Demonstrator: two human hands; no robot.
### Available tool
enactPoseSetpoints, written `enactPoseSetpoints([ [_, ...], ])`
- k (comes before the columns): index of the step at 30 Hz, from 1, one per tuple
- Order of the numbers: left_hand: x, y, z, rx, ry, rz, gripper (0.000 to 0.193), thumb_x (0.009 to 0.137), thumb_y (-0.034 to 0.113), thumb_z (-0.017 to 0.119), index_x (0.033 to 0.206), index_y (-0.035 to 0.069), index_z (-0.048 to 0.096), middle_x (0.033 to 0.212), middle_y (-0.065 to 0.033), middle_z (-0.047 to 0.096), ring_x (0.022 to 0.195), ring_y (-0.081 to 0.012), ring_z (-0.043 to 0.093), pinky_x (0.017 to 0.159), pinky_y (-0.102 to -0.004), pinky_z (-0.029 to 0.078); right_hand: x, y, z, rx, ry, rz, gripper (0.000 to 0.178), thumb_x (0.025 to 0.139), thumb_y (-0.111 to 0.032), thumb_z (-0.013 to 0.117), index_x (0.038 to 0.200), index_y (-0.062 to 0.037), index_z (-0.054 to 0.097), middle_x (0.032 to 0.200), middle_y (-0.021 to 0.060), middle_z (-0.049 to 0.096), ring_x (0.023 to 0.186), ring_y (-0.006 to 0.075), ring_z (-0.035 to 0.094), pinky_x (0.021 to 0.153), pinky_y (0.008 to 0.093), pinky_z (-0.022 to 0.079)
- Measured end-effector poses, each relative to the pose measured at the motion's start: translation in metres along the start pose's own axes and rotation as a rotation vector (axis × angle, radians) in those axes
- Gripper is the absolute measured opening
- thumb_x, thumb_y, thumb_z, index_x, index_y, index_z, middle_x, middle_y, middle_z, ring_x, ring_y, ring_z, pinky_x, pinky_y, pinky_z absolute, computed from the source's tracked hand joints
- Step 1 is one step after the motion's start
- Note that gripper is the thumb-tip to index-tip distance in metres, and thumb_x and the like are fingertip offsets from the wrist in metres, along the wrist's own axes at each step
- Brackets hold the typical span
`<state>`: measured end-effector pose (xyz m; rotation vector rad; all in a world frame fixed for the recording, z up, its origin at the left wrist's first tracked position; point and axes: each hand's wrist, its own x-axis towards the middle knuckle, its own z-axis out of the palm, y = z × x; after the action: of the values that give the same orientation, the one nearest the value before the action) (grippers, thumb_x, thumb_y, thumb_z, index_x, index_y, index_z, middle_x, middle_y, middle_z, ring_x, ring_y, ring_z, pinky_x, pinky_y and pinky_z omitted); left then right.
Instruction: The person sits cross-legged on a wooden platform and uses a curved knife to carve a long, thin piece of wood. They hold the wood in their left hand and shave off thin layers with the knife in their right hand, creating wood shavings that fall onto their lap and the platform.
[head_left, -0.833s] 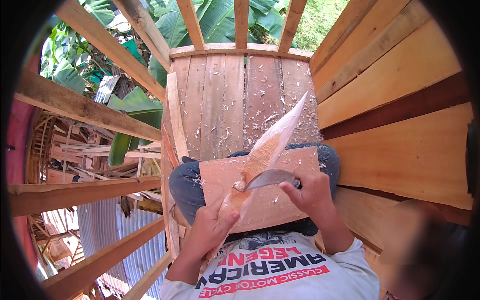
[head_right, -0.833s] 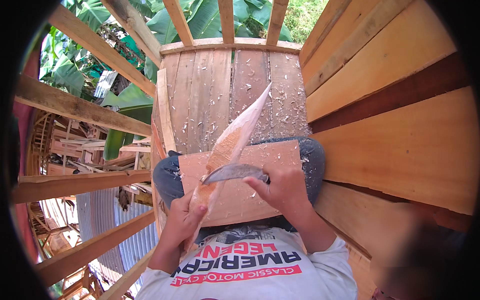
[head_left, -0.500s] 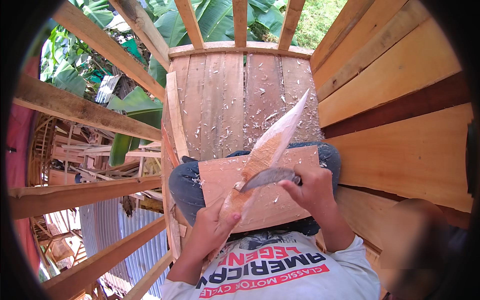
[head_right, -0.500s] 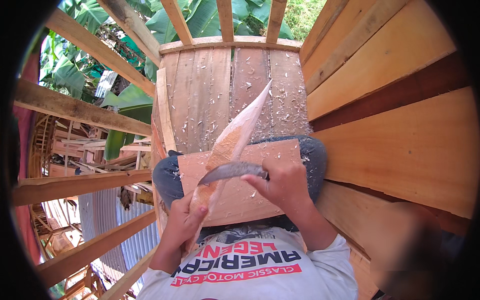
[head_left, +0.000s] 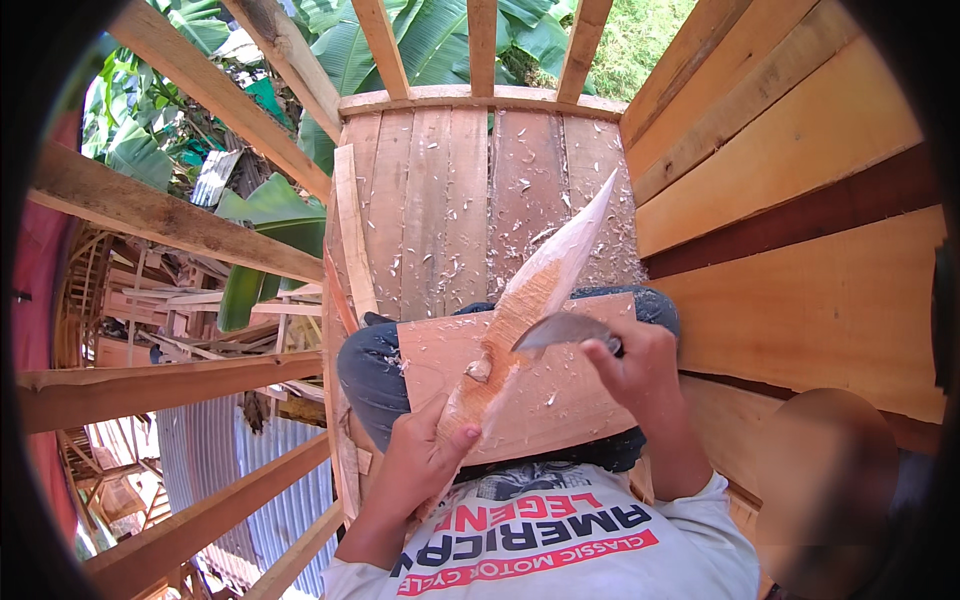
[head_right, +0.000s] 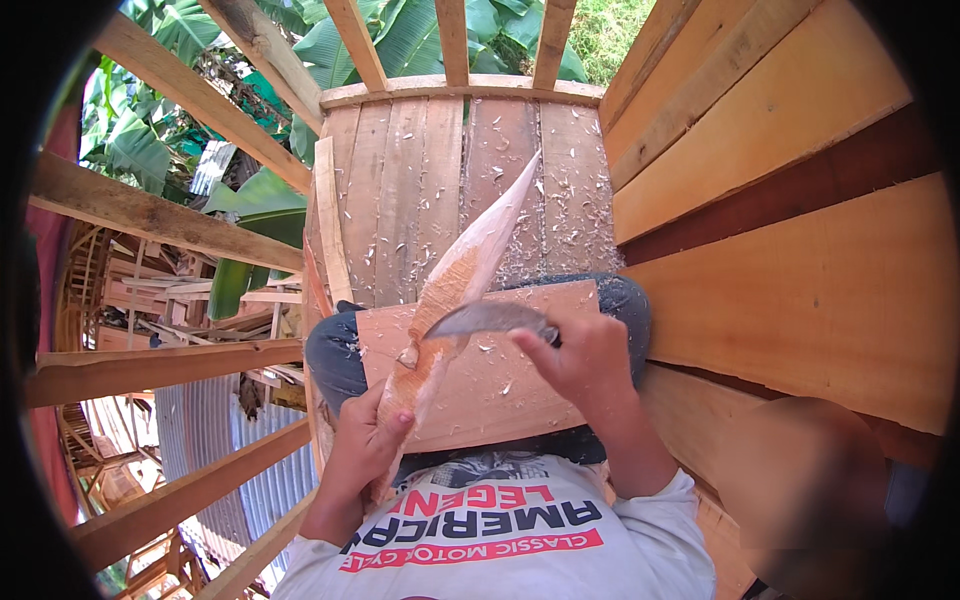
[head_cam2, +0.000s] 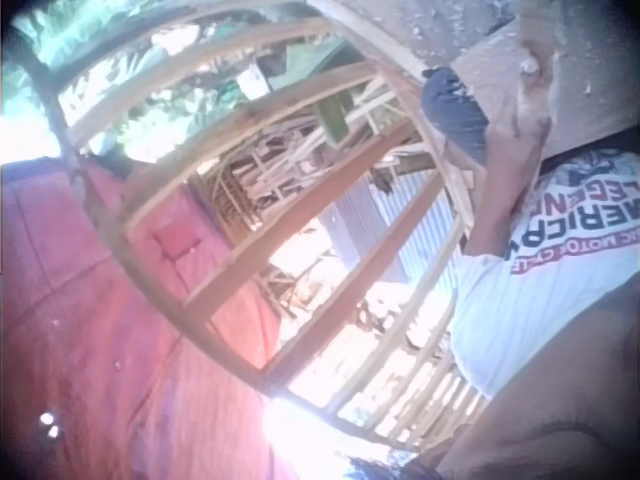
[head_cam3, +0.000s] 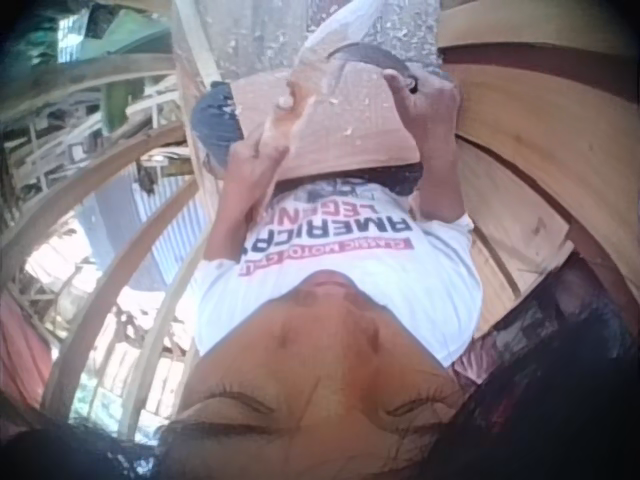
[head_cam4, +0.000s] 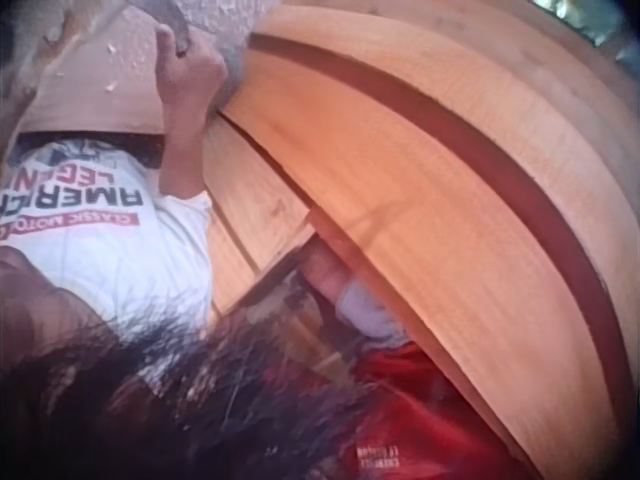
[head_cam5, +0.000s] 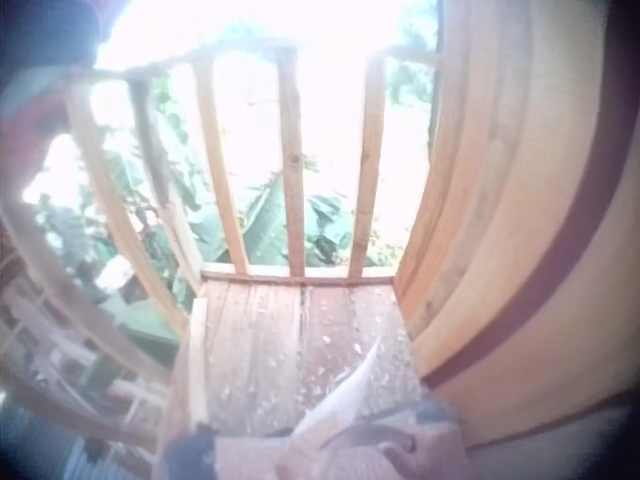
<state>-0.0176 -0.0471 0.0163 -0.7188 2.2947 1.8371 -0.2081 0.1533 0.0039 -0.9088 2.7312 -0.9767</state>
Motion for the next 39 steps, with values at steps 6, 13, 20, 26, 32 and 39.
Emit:
enactPoseSetpoints([
  [6, -0.005, -0.006, 0.006, 0.054, 0.07, 0.11, 0.038, 0.087, 0.029, 0.066, 0.106, -0.003, 0.059, 0.084, -0.0218, 0.064, 0.082, -0.0376, 0.066, 0.071, -0.0365, 0.049, 0.012, 0.016, 0.0, 0.04, 0.1, 0.09, 0.048, 0.082, -0.053, 0.065, 0.072, -0.0056, 0.066, 0.057, 0.0168, 0.057, 0.057, 0.0376, 0.06, 0.05, 0.0419, 0.046],
  [13, -0.009, 0.0, 0.003, 0.154, 0.107, 0.127, 0.039, 0.086, 0.032, 0.067, 0.099, -0.003, 0.058, 0.08, -0.0218, 0.063, 0.077, -0.0401, 0.065, 0.065, -0.0387, 0.049, 0.0, -0.005, 0.002, -0.06, -0.031, -0.033, 0.049, 0.081, -0.055, 0.064, 0.075, -0.0073, 0.07, 0.054, 0.0139, 0.056, 0.055, 0.0338, 0.06, 0.05, 0.0415, 0.046],
  [20, -0.007, 0.002, 0.001, 0.277, 0.092, 0.118, 0.044, 0.085, 0.033, 0.069, 0.107, -0.003, 0.058, 0.081, -0.0218, 0.064, 0.078, -0.0388, 0.066, 0.066, -0.0391, 0.05, -0.008, -0.015, 0.008, -0.115, 0.019, -0.132, 0.051, 0.08, -0.055, 0.065, 0.066, -0.0058, 0.064, 0.054, 0.0143, 0.055, 0.055, 0.0347, 0.059, 0.05, 0.0414, 0.045],
  [26, -0.012, 0.005, 0.003, 0.217, 0.148, 0.089, 0.046, 0.084, 0.034, 0.069, 0.108, -0.003, 0.058, 0.08, -0.0222, 0.064, 0.077, -0.0386, 0.066, 0.065, -0.0385, 0.05, 0.009, 0.007, 0.007, -0.098, 0.109, -0.076, 0.054, 0.077, -0.057, 0.067, 0.064, -0.0056, 0.062, 0.055, 0.0161, 0.054, 0.053, 0.0351, 0.059, 0.046, 0.0406, 0.044],
  [32, -0.008, 0.001, 0.006, 0.232, 0.157, 0.13, 0.042, 0.085, 0.035, 0.069, 0.097, -0.003, 0.058, 0.075, -0.0219, 0.062, 0.072, -0.0402, 0.064, 0.062, -0.0395, 0.049, 0.002, 0.002, 0.013, -0.11, 0.098, -0.08, 0.054, 0.079, -0.056, 0.067, 0.064, -0.0041, 0.062, 0.054, 0.0164, 0.055, 0.055, 0.0362, 0.06, 0.049, 0.0425, 0.045],
  [39, -0.008, -0.007, 0.012, 0.276, 0.131, 0.133, 0.04, 0.084, 0.035, 0.07, 0.091, -0.002, 0.056, 0.07, -0.0208, 0.06, 0.067, -0.0401, 0.062, 0.058, -0.0392, 0.048, -0.004, -0.007, 0.012, -0.113, -0.009, -0.114, 0.051, 0.079, -0.052, 0.068, 0.064, -0.0044, 0.06, 0.055, 0.0159, 0.055, 0.056, 0.036, 0.059, 0.049, 0.0417, 0.045],
])
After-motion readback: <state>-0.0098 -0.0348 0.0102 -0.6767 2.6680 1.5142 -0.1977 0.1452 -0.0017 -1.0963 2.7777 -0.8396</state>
